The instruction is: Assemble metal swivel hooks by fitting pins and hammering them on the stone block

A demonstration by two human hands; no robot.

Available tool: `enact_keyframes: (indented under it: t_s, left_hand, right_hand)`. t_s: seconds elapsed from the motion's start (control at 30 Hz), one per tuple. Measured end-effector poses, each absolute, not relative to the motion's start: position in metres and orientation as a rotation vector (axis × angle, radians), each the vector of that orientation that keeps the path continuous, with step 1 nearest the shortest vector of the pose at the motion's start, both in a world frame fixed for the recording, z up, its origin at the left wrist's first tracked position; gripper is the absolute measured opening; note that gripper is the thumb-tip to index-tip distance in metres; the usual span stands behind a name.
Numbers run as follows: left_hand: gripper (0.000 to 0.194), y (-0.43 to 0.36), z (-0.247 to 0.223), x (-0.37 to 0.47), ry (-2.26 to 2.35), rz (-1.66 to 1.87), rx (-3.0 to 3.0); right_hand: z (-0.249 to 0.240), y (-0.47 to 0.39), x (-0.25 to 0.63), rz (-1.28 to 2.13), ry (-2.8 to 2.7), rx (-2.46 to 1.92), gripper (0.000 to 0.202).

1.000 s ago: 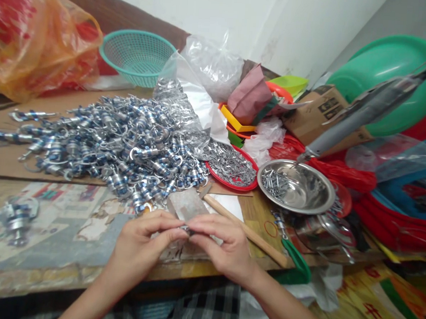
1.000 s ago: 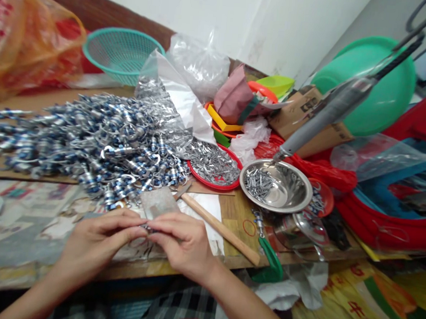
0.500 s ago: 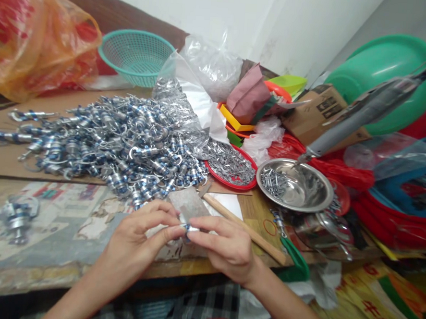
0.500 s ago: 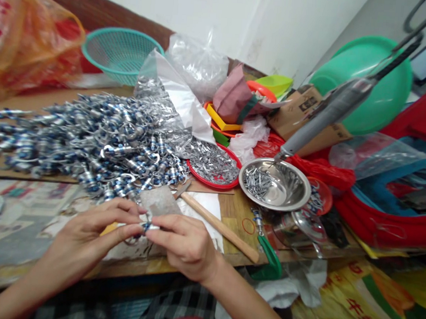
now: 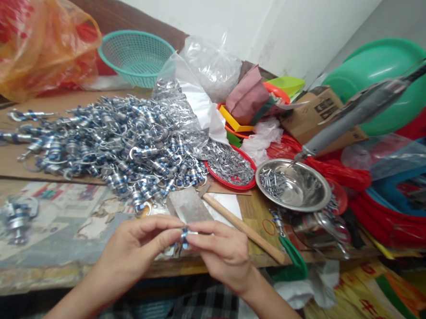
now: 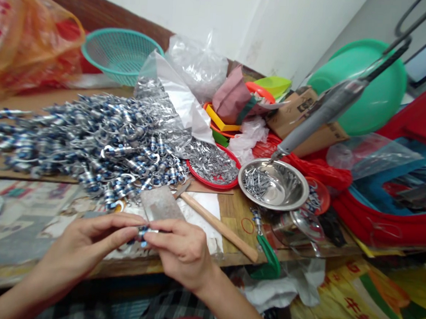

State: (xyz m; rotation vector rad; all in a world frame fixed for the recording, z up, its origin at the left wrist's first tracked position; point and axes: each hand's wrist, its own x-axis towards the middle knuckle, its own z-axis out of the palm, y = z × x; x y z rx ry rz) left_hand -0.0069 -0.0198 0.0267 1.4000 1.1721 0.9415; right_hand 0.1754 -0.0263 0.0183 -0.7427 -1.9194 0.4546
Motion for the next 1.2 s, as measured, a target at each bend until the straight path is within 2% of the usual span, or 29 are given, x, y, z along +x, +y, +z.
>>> enact_keyframes:
  t_s: [0.1, 0.2, 0.27, 0.37, 0.43, 0.6, 0.73, 0.83, 0.87, 0.97, 1.07, 1.13, 1.2]
  left_hand:
    - [0.03, -0.023, 0.022, -0.003, 1.129, 0.98, 1.187]
    - [0.038, -0.021, 0.018, -0.001, 1.147, 1.036, 1.075]
    - [0.041, -0.017, 0.016, 0.0, 1.169, 1.042, 1.03]
    - [0.035, -0.01, 0.016, -0.001, 1.179, 1.005, 1.028]
    - [0.035, -0.006, 0.017, -0.001, 1.167, 0.984, 1.034]
    - [0.065, -0.006, 0.017, 0.002, 1.081, 0.992, 0.963]
    - [0.074, -0.008, 0.015, 0.007, 1.064, 1.008, 0.961]
    - [0.074, -0.006, 0.015, 0.01, 1.031, 1.015, 0.98]
    - [0.074, -0.006, 0.015, 0.012, 1.023, 1.02, 0.989]
    - [0.074, -0.004, 0.014, 0.015, 1.025, 1.041, 1.014]
    - [0.073, -0.002, 0.013, 0.015, 1.048, 1.062, 1.022]
    - [0.064, -0.001, 0.012, 0.015, 1.065, 1.05, 1.005]
    - [0.043, 0.002, 0.012, 0.013, 1.096, 1.012, 0.997]
  right_hand:
    - [0.018, -0.027, 0.171, 0.463, -1.853, -0.811, 0.02]
    - [0.014, -0.033, 0.166, 0.351, -1.872, -0.949, 0.015]
    - [0.007, -0.038, 0.162, 0.242, -1.894, -1.118, 0.027]
    - [-0.009, -0.04, 0.161, 0.242, -1.92, -1.305, 0.052]
    - [-0.019, -0.034, 0.163, 0.325, -1.939, -1.317, 0.052]
    - [-0.02, -0.015, 0.178, 0.489, -1.993, -1.217, 0.045]
    - [0.004, -0.005, 0.2, 0.669, -2.142, -1.14, 0.056]
    - [0.025, 0.02, 0.227, 0.835, -2.197, -1.128, 0.05]
    - [0.031, 0.034, 0.237, 0.778, -2.152, -1.222, 0.042]
    - [0.034, 0.081, 0.263, 0.31, -2.011, -1.721, 0.034]
    - [0.022, 0.119, 0.275, 0.187, -1.984, -1.893, 0.029]
    - [0.013, 0.132, 0.276, 0.182, -2.004, -1.956, 0.026]
    - [0.008, 0.138, 0.275, 0.175, -2.007, -1.984, 0.027]
